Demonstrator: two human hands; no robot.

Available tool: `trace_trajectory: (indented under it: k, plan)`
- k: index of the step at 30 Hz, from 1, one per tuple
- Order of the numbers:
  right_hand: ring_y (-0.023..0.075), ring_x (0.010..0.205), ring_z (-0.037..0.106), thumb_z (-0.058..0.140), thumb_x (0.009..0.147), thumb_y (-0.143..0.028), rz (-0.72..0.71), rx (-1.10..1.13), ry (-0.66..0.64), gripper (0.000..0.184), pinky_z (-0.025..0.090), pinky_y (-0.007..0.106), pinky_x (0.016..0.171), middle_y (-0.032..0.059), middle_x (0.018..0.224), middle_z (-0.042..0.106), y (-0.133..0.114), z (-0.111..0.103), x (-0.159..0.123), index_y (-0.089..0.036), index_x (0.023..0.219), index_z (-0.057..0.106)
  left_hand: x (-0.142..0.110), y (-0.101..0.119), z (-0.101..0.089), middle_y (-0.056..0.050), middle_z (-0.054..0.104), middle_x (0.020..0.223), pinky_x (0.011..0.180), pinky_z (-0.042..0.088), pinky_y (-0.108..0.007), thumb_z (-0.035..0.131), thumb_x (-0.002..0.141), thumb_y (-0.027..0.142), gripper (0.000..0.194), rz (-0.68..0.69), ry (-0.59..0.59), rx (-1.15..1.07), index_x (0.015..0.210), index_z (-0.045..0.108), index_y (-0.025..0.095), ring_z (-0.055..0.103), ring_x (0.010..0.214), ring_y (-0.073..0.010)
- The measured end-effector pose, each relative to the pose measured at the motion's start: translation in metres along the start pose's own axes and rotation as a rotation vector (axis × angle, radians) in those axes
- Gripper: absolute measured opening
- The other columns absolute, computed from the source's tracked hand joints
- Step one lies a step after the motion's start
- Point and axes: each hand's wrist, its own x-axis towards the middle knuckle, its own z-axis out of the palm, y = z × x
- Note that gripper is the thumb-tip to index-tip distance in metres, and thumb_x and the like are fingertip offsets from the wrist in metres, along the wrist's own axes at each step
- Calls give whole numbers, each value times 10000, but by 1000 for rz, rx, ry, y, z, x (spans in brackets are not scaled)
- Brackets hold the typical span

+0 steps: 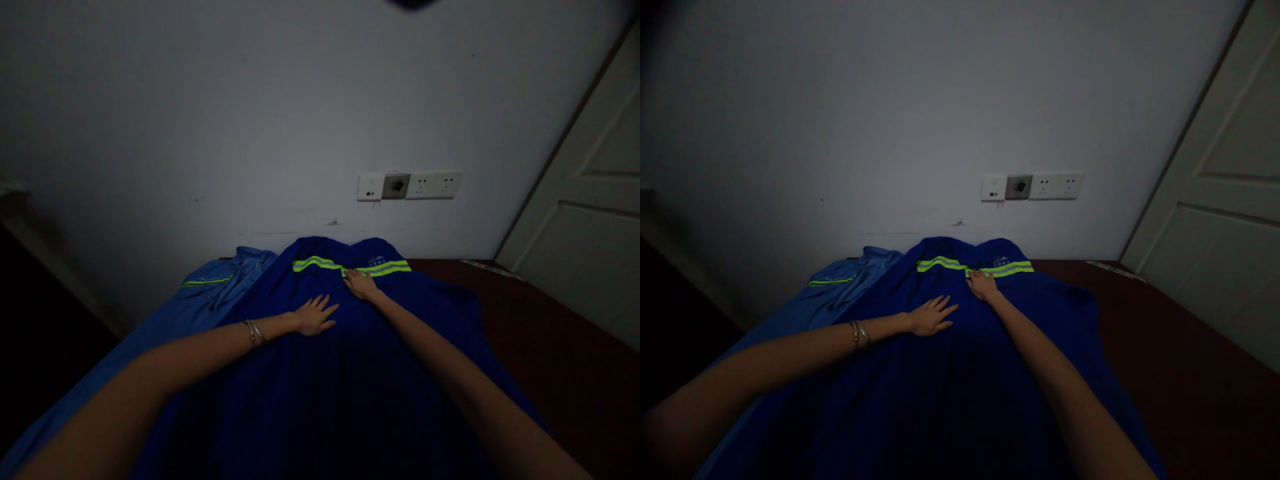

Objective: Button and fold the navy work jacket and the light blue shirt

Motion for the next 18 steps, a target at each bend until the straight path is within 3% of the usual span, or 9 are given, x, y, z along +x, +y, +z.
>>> trace_trajectory:
  k: [5,9,13,18]
  plan:
    - [279,1268,300,247,911,-395,-11,-26,33,503,203,511,1008,161,1379,351,-12,-18,-23,-105,1308,352,-46,2,-8,-121,95,1469,1043,156,-483,218,850,605,664,47,-76,6,1407,161,249,94,1336,-306]
    - [265,1254,331,255,911,-376,-30,-53,58,487,235,466,1010,157,1363,379,-6,-37,-55,-104,1302,362,-81,10,-9,-128,80,1467,1030,149,-524,253,833,623,683,51,-120,19,1405,161,261,85,1334,-319]
    - [260,1253,337,287,903,-309,4,-126,68,459,260,451,1003,161,1361,381,21,-56,-95,-101,1304,363,-105,17,-13,-136,106,1460,1026,166,-524,276,838,606,671,69,-114,42,1401,182,254,122,1329,-318]
    - [253,1205,400,360,862,-222,80,-152,90,403,298,385,991,183,1311,434,76,-75,-154,-79,1224,464,-128,25,-23,-142,220,1431,1022,207,-505,289,856,567,619,15,-148,41,1374,283,229,195,1313,-316]
